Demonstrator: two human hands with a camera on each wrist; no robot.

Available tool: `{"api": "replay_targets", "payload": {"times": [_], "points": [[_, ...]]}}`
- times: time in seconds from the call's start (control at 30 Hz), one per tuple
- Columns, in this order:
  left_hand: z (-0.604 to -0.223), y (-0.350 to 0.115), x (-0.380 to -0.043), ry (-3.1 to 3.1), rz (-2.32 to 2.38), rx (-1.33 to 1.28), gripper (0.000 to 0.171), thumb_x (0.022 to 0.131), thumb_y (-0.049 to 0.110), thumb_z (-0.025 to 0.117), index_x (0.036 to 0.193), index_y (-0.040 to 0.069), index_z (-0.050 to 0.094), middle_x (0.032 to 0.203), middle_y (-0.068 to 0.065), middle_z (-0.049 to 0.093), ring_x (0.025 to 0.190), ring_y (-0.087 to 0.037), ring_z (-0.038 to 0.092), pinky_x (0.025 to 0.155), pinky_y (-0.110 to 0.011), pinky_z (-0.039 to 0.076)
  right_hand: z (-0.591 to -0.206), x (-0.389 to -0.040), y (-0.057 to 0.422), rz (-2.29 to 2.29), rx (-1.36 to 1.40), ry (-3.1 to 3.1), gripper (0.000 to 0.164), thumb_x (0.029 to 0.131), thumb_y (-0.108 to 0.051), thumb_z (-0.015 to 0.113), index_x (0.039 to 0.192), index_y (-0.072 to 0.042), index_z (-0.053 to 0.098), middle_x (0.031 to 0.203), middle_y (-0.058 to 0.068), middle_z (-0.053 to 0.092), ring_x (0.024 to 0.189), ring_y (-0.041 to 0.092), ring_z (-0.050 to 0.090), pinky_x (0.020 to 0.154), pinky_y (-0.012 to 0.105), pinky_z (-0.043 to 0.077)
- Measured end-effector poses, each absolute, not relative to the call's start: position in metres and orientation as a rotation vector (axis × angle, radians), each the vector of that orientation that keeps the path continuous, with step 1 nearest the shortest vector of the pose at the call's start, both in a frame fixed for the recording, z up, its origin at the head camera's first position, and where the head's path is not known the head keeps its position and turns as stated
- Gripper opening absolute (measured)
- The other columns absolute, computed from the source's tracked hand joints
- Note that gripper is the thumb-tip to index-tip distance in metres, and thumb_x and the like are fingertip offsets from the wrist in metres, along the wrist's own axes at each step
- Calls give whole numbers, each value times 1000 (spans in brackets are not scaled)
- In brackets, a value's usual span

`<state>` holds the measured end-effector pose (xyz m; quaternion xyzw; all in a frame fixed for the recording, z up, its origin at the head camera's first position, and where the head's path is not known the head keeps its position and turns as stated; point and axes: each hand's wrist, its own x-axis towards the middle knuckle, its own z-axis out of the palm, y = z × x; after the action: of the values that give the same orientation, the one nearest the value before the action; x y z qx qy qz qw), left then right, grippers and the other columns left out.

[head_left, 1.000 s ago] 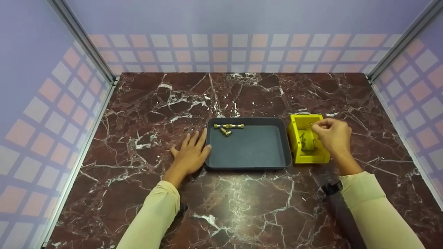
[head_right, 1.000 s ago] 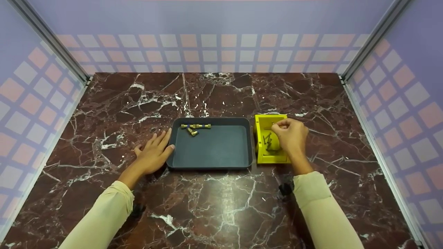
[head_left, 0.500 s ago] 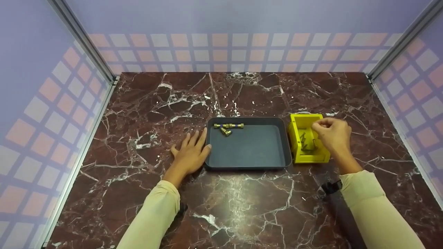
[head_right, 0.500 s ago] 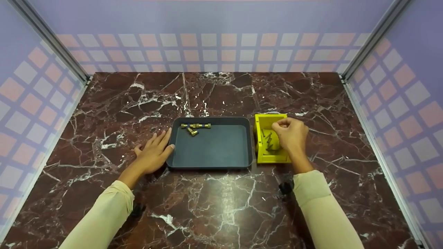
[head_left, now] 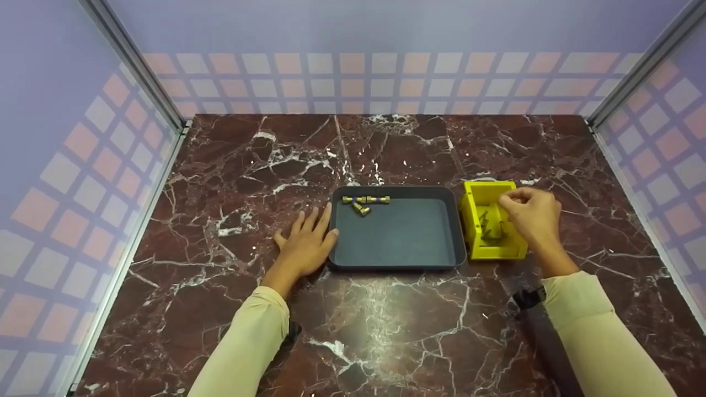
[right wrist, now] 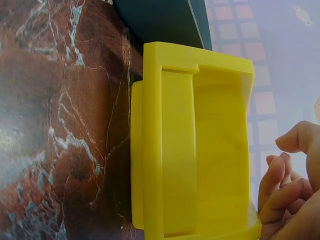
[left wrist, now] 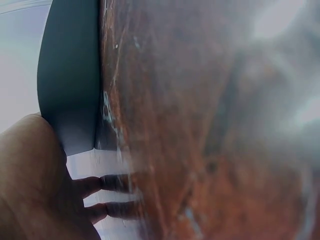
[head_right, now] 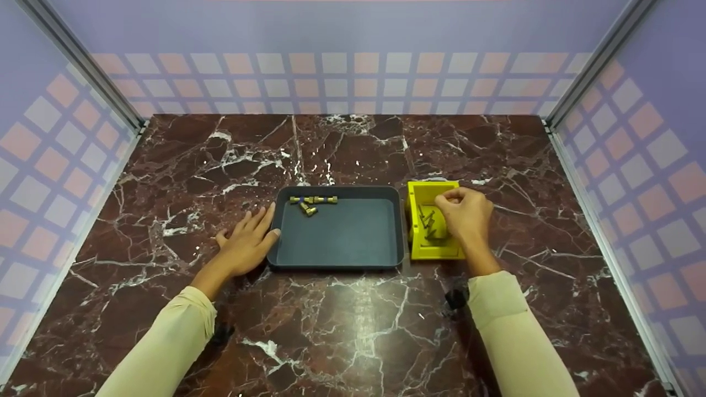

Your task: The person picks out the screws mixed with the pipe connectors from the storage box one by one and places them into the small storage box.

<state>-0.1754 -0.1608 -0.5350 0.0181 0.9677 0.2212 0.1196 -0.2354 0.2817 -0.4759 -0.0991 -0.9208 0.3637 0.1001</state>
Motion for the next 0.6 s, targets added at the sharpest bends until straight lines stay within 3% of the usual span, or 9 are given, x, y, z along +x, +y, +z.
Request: {"api": "replay_targets", "payload": {"times": [0.6], "points": [[-532, -159, -174, 2832, 662, 42, 65, 106, 60, 26, 164, 43, 1, 173, 0, 12, 160, -34, 5, 111, -81, 0, -471, -233, 282, 1088, -280, -2759, 26, 88, -29, 67, 99, -10, 80, 71, -7, 72, 54, 3, 64, 49, 23, 47]]}}
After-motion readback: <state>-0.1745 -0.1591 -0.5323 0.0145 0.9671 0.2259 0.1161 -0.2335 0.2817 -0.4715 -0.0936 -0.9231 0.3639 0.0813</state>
